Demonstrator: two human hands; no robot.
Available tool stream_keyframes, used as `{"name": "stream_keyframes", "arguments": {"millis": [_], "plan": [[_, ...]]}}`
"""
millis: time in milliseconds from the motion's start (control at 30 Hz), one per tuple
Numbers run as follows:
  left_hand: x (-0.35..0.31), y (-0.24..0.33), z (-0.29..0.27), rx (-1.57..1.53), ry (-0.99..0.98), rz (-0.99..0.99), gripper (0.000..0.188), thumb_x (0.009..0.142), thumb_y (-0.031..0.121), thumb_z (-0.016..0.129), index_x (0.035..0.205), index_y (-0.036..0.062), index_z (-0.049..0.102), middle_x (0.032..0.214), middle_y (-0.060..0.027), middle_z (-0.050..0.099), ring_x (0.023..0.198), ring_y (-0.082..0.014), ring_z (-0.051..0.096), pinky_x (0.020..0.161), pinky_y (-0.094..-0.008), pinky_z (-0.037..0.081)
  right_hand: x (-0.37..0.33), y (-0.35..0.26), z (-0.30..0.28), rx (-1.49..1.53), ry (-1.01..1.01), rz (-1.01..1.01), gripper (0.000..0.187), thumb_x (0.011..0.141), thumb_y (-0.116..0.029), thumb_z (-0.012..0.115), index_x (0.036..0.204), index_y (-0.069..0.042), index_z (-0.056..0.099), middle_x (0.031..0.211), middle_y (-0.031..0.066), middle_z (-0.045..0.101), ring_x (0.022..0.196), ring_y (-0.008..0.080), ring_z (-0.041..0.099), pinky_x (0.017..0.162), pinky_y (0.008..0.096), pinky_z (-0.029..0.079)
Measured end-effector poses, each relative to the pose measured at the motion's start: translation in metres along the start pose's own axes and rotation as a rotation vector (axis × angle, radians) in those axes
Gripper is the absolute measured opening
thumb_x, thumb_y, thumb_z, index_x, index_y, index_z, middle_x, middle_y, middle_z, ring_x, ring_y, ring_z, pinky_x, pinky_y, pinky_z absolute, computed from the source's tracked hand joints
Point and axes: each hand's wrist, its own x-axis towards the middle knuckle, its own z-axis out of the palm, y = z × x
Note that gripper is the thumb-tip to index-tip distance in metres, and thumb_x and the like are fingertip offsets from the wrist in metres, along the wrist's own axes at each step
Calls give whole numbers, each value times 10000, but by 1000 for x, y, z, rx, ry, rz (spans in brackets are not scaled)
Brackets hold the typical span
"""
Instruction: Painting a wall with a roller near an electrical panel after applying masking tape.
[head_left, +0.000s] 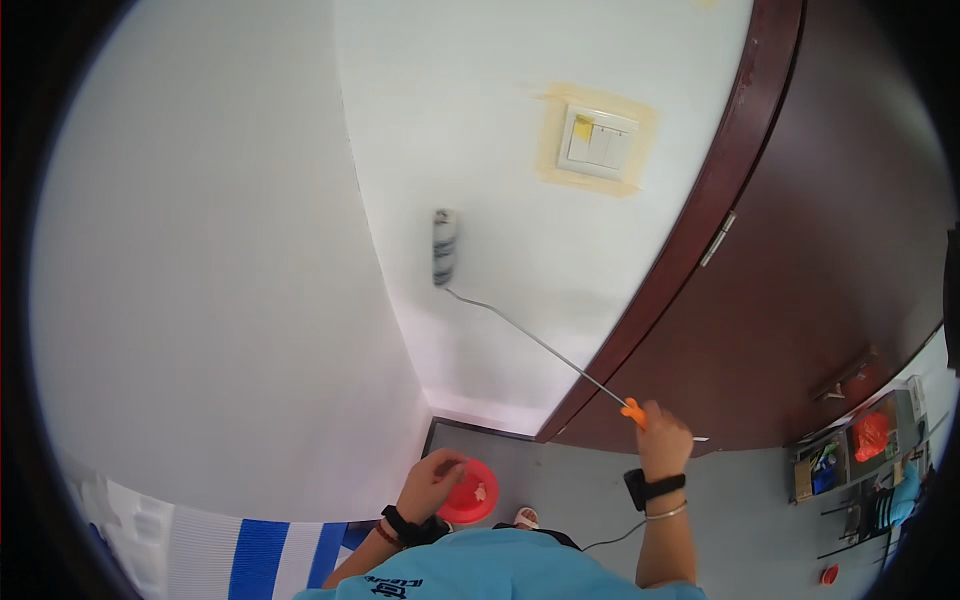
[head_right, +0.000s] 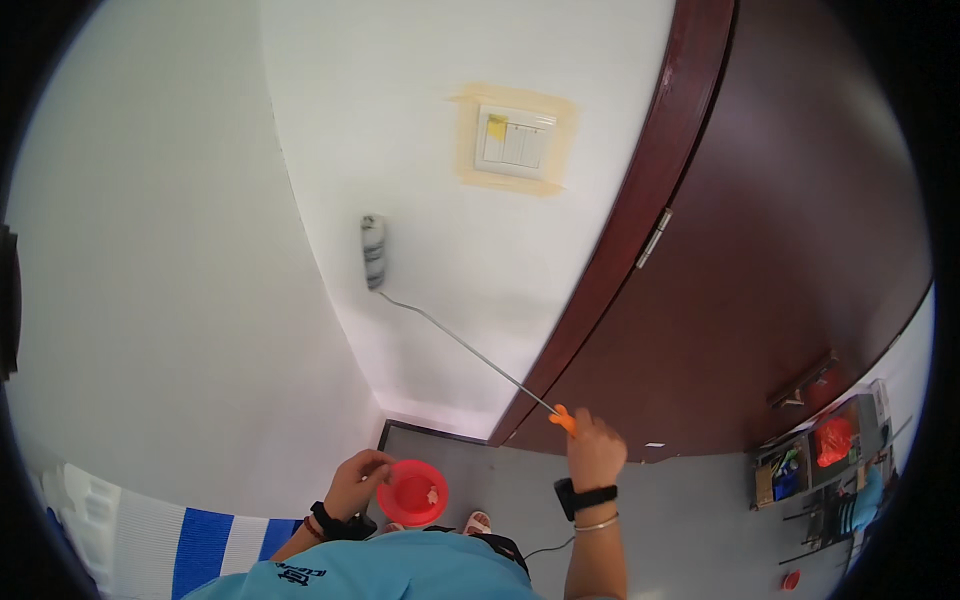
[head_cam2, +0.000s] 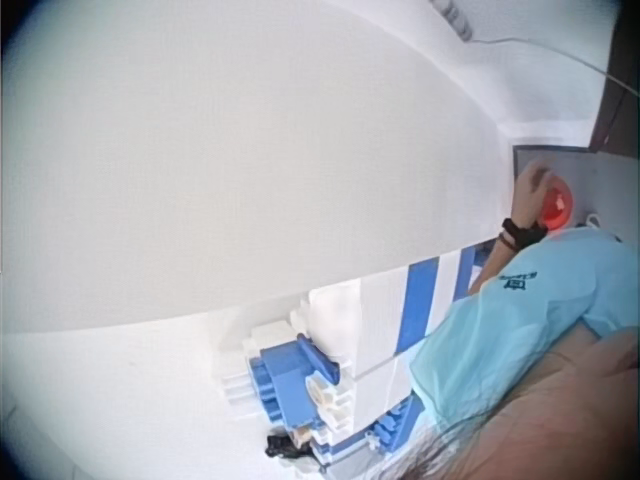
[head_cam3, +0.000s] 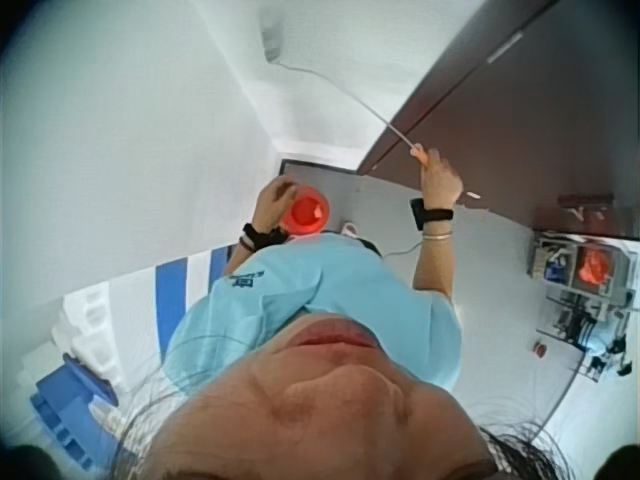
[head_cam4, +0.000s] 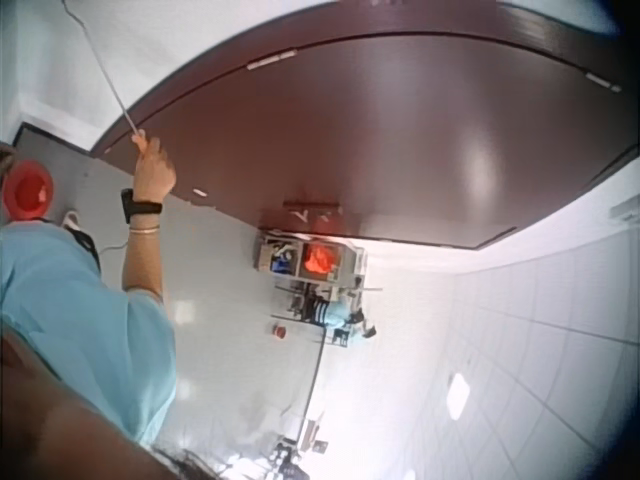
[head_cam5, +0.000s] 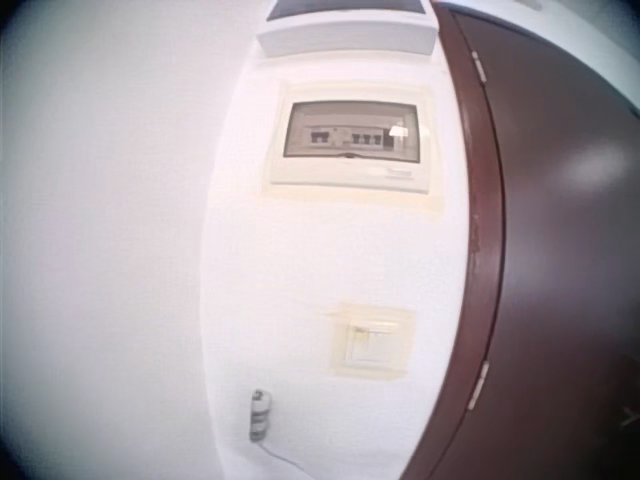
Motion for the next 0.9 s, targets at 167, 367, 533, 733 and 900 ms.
{"name": "stream_keyframes", "arguments": {"millis": [167,367,533,733,900], "plan": [[-23,-7,-27,-98,127,-80,148,919,48,541,1043,-10,597,866,-74,645,812,-137,624,761,-269,504,16,-59,3,90,-56,-61,215,733,-222,731,845,-148,563,663,37,564,573,246,592,500,368,461],[-27,-17,-50,-119,75,-68,140,937,65,543,1045,-14,586,837,-56,623,776,-137,600,759,-277,505,-13,-83,-9,187,-54,32,205,742,-196,722,885,-146,585,684,42,580,585,248,597,523,373,471],[-22,-14,-56,-78,-3,-42,149,920,65,542,1038,-5,600,861,-59,646,796,-134,624,745,-262,499,-46,-69,-16,235,36,151,206,743,-202,718,909,-166,602,681,37,592,582,246,609,511,356,483],[-7,-6,-43,-68,-171,-23,160,932,83,536,1051,-7,594,894,-64,643,838,-129,620,761,-260,495,-60,-55,-27,146,4,241,207,740,-196,720,905,-154,601,710,43,617,608,267,626,525,368,498],[-1,6,-28,-43,-238,-26,158,933,84,535,1051,-4,592,891,-64,641,844,-124,612,772,-259,489,-94,-28,-23,154,-49,319,188,750,-203,710,887,-146,595,710,49,627,617,280,639,537,377,508]]}}
